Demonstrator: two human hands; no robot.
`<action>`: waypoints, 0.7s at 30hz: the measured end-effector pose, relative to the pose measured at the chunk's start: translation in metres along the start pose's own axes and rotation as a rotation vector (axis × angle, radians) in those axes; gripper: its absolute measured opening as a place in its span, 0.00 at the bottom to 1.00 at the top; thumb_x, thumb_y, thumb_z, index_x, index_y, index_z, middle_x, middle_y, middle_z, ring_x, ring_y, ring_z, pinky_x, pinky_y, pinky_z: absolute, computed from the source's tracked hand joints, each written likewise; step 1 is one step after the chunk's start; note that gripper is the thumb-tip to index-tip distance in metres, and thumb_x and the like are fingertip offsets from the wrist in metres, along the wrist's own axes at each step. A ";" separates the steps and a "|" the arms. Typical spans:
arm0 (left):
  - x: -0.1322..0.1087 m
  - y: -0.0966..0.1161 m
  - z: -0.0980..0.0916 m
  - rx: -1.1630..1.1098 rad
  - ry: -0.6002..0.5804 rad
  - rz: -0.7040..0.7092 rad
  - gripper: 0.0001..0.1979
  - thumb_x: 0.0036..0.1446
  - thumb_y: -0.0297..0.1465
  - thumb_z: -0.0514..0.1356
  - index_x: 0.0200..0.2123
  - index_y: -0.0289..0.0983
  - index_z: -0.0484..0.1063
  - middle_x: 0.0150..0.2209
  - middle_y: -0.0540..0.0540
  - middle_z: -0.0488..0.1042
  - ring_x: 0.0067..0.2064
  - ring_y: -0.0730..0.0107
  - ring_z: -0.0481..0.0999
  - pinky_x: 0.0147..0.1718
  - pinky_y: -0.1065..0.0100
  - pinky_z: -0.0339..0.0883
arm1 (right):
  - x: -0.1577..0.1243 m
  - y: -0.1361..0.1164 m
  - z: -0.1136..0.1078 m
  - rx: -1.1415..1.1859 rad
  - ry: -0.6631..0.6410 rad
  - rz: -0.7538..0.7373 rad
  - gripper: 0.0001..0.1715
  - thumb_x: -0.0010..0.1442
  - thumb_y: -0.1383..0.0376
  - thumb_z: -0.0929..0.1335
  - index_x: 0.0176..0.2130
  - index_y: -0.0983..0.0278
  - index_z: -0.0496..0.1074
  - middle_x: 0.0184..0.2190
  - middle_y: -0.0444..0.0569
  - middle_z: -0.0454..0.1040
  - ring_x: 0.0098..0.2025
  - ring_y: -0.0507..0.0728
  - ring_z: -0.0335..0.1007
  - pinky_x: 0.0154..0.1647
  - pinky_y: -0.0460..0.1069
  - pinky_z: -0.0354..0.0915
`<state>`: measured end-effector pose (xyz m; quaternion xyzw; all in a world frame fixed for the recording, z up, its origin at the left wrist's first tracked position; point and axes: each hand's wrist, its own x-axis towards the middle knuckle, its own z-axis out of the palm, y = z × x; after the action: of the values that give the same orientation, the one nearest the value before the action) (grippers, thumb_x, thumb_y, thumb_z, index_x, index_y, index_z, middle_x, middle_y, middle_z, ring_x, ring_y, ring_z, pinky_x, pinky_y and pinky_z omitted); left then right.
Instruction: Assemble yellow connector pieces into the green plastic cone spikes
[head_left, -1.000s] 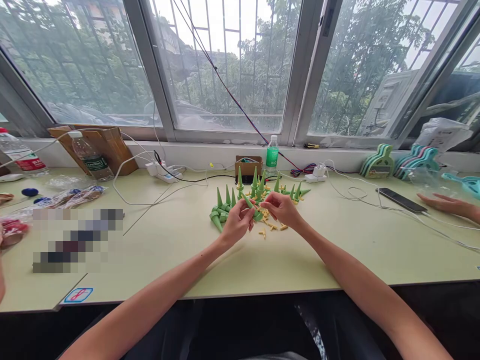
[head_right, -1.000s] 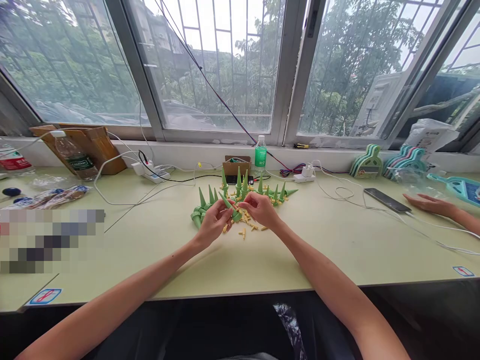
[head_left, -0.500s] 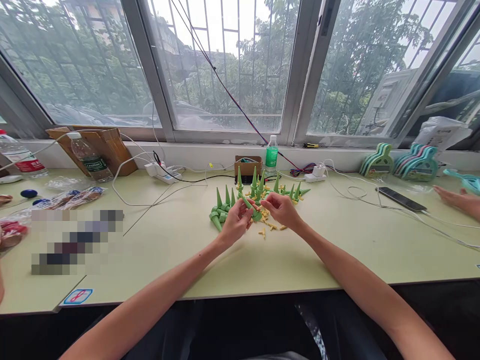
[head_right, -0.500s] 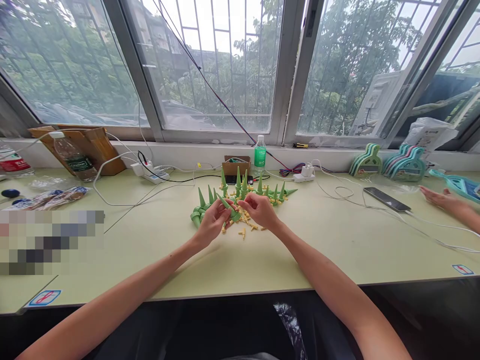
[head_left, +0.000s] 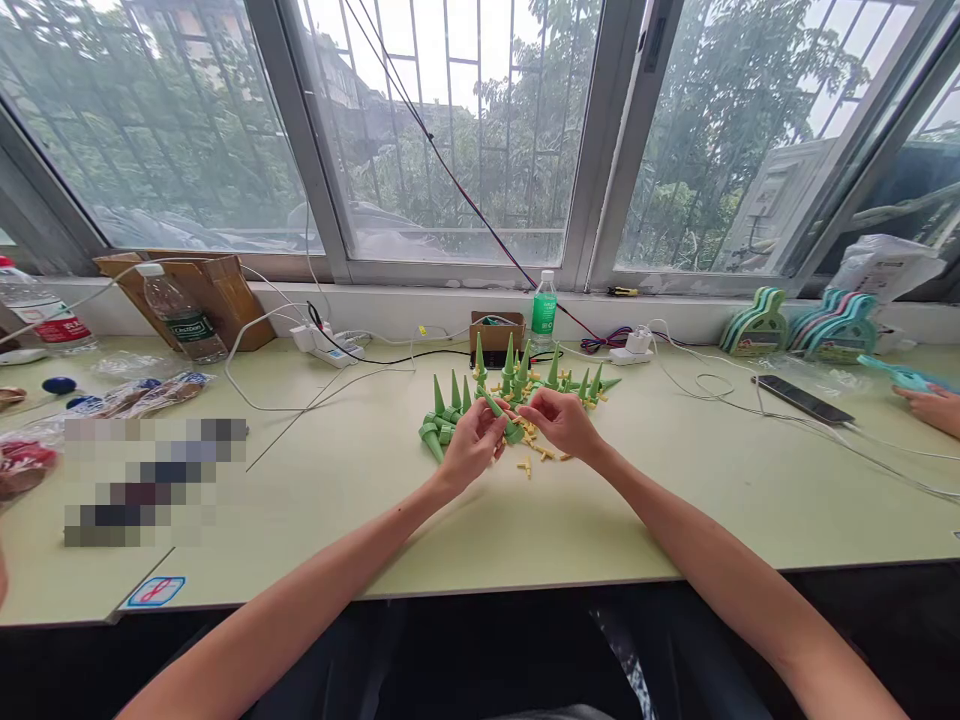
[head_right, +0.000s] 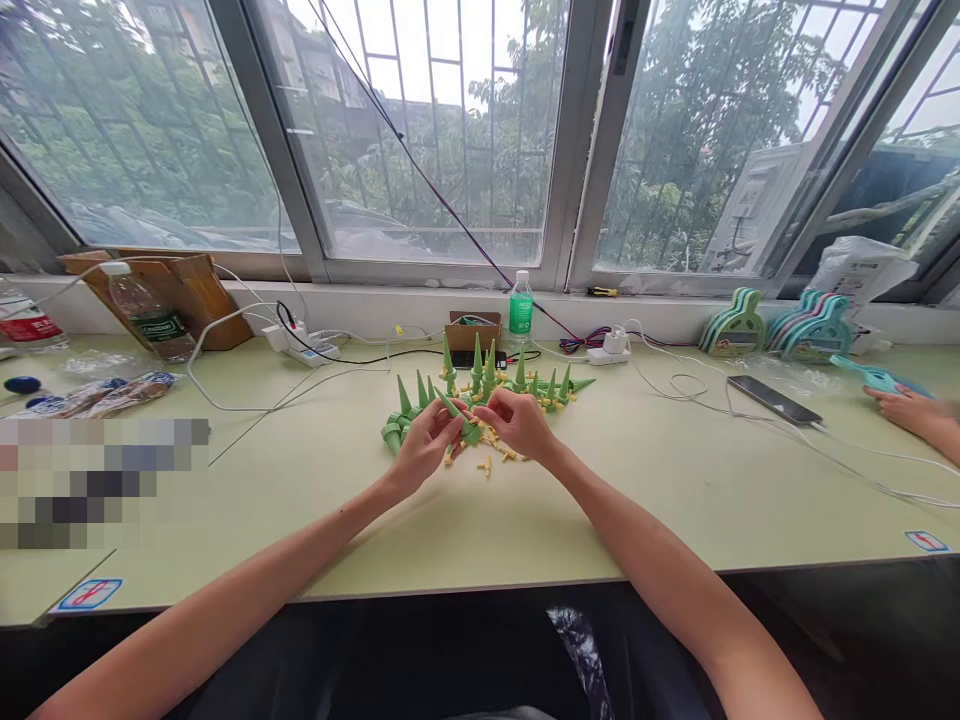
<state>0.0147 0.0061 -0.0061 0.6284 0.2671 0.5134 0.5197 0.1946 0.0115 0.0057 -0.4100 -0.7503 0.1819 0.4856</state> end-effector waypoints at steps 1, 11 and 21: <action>0.000 0.000 0.000 0.001 0.001 0.001 0.15 0.56 0.40 0.61 0.40 0.36 0.66 0.30 0.50 0.68 0.23 0.79 0.63 0.18 0.74 0.62 | 0.000 0.000 0.000 0.005 -0.009 0.001 0.24 0.58 0.47 0.67 0.24 0.62 0.62 0.17 0.39 0.58 0.20 0.49 0.50 0.21 0.46 0.50; 0.000 0.001 0.000 -0.063 0.007 -0.006 0.14 0.56 0.39 0.61 0.39 0.36 0.65 0.28 0.52 0.66 0.22 0.80 0.62 0.18 0.74 0.62 | 0.001 0.000 -0.004 0.004 -0.060 -0.006 0.23 0.58 0.48 0.67 0.25 0.62 0.63 0.17 0.40 0.58 0.20 0.49 0.49 0.21 0.46 0.49; -0.001 -0.002 -0.001 0.125 -0.036 0.063 0.13 0.60 0.39 0.57 0.41 0.36 0.64 0.30 0.50 0.67 0.23 0.79 0.63 0.19 0.74 0.62 | 0.003 0.001 -0.007 -0.002 -0.093 -0.028 0.24 0.59 0.48 0.67 0.24 0.63 0.63 0.18 0.40 0.58 0.20 0.48 0.48 0.21 0.45 0.50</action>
<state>0.0137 0.0065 -0.0081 0.6771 0.2692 0.5004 0.4676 0.2007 0.0141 0.0102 -0.3913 -0.7779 0.1932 0.4522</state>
